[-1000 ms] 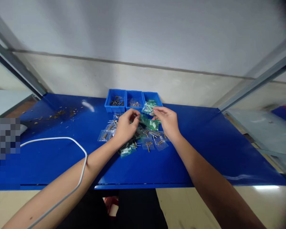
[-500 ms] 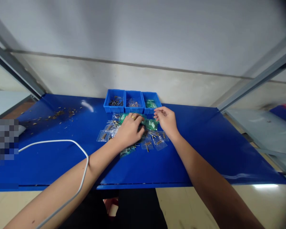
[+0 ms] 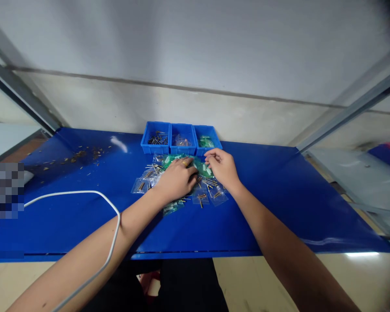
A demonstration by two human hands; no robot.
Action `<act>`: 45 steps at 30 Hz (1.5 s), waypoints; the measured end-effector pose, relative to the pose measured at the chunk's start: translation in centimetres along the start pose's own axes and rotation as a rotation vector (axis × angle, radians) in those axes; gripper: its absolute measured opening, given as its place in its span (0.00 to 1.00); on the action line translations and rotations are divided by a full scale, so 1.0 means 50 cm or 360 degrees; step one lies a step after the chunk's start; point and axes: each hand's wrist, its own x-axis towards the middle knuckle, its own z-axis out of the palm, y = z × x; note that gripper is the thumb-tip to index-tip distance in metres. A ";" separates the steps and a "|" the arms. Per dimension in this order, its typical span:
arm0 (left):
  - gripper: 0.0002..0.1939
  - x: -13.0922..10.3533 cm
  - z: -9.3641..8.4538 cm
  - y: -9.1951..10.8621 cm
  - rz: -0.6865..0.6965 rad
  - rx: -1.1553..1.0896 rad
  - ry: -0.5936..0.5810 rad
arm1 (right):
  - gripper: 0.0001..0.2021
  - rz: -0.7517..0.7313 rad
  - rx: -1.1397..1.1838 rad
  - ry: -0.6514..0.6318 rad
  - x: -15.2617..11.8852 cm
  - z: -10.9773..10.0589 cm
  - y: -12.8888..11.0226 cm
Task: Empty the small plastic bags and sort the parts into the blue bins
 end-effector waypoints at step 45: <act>0.06 0.022 -0.002 -0.005 -0.0652 -0.1550 0.0555 | 0.14 0.0214 0.0385 -0.0242 -0.004 -0.001 -0.046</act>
